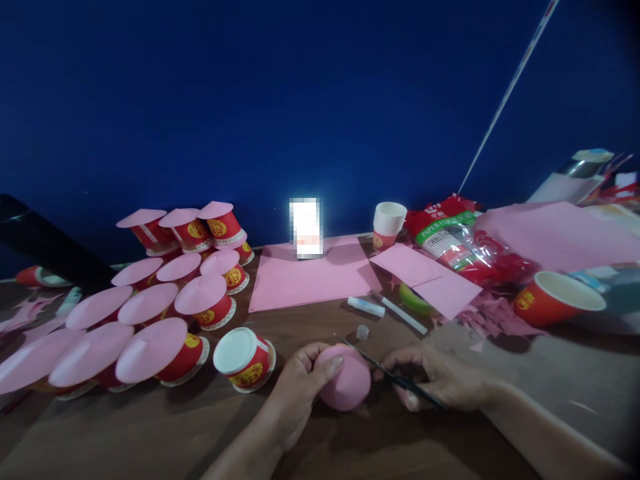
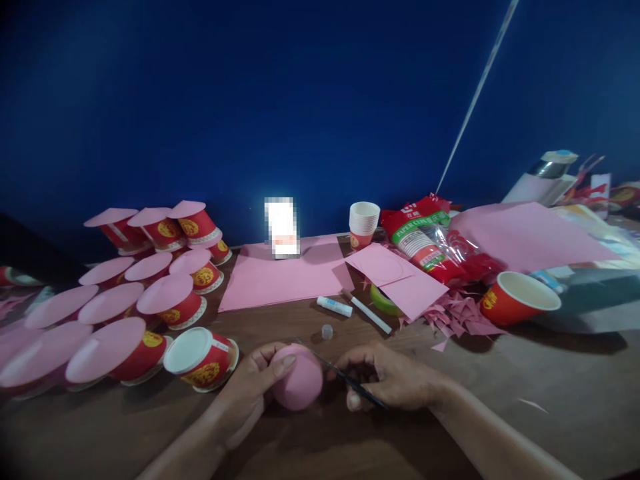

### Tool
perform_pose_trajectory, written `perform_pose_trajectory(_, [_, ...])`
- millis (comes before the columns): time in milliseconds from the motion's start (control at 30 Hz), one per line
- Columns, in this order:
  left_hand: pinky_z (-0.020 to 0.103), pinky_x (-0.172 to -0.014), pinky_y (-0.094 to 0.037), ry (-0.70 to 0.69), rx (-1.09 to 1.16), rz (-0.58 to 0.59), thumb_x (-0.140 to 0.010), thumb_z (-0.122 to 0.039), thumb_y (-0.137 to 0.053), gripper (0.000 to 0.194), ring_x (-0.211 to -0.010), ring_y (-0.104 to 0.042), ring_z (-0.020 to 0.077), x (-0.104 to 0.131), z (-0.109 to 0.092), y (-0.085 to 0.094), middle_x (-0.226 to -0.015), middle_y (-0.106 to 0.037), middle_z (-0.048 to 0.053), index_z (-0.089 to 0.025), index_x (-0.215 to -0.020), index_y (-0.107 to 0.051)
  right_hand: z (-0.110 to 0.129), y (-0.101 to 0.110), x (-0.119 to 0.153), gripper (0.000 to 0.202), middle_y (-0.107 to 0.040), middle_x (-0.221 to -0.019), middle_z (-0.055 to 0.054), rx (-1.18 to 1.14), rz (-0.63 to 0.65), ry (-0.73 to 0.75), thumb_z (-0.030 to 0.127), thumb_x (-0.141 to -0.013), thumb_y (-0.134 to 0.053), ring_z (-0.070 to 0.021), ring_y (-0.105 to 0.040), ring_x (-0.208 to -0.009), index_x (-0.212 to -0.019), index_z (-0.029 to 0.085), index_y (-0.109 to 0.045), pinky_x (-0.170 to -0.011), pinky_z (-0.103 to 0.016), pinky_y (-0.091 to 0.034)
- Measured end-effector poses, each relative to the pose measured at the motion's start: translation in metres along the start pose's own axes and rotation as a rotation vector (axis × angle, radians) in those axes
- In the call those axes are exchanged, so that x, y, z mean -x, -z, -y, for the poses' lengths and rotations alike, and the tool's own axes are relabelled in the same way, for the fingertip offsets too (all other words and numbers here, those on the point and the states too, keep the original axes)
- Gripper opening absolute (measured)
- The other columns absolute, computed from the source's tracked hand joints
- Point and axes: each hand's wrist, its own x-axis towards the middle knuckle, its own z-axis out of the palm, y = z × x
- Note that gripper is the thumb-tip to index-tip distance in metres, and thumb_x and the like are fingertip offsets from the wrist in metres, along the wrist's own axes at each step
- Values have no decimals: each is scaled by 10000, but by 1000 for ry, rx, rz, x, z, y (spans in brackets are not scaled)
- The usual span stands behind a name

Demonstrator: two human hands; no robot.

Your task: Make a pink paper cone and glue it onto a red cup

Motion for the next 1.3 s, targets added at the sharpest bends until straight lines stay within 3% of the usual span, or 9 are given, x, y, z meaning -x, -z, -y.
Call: perform_pose_trajectory(1300, [238, -640, -396, -12, -103, 17, -694, -370, -656, 280, -694, -523, 131, -2, 4, 6, -785, -621, 59, -126, -830, -629, -6, -1, -1, 375, -569, -646, 25, -52, -25, -91, 325, -663, -676, -56, -477, -500, -987, 147, -615, -450, -143, -377])
